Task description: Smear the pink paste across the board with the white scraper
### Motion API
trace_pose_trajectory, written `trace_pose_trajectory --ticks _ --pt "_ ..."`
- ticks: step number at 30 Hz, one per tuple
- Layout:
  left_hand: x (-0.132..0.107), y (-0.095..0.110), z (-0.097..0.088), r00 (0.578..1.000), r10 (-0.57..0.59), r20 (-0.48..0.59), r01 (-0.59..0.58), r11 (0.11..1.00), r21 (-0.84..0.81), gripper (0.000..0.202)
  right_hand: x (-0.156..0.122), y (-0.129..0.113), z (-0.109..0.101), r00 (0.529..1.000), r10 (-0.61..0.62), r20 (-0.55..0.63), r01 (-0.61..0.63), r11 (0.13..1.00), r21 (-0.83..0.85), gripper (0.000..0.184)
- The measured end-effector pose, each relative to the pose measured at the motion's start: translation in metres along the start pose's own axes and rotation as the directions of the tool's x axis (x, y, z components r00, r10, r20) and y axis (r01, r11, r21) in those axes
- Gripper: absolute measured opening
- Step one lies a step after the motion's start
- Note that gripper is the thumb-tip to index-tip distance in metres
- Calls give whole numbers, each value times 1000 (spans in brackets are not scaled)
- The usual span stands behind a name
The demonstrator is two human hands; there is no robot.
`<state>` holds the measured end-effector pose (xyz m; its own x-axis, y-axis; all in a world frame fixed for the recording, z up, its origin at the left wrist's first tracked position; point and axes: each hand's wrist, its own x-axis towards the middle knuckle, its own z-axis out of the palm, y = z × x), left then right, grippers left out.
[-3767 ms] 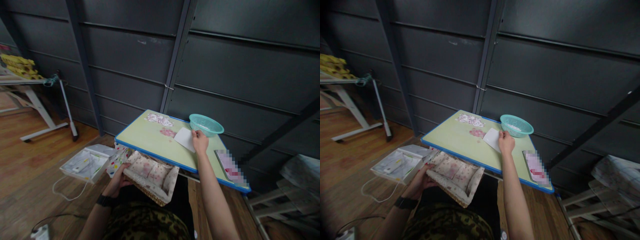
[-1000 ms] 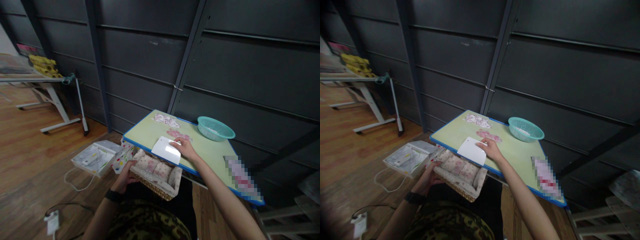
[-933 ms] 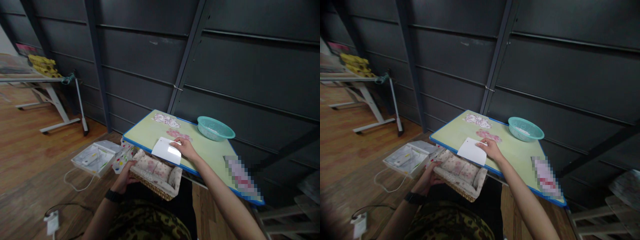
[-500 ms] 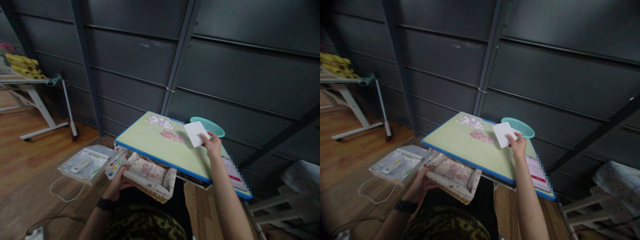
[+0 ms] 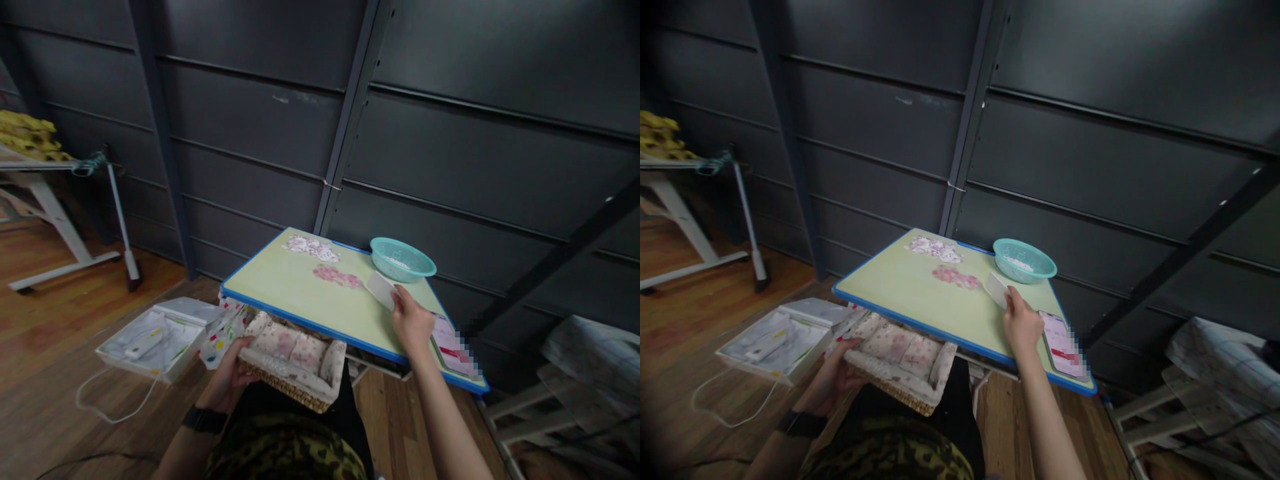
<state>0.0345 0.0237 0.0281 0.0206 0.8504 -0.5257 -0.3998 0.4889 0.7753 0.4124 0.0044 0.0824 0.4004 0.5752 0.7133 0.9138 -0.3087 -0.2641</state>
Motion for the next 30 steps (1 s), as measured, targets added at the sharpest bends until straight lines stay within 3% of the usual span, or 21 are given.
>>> trace_pose_trajectory --ticks 5,15,22,30 --pt "-2 2 3 999 -32 -40 33 999 6 13 -8 1 1 997 -63 39 59 995 82 44" --pt "-6 3 5 999 -50 -14 50 999 -6 15 -3 0 4 997 -38 67 21 972 233 50" --pt "-2 -3 2 999 -40 0 40 999 0 26 -3 -6 5 997 -6 78 -21 940 341 54" --pt "-6 -4 5 1000 -15 13 15 1000 9 28 4 -14 8 993 -48 106 2 915 404 54"
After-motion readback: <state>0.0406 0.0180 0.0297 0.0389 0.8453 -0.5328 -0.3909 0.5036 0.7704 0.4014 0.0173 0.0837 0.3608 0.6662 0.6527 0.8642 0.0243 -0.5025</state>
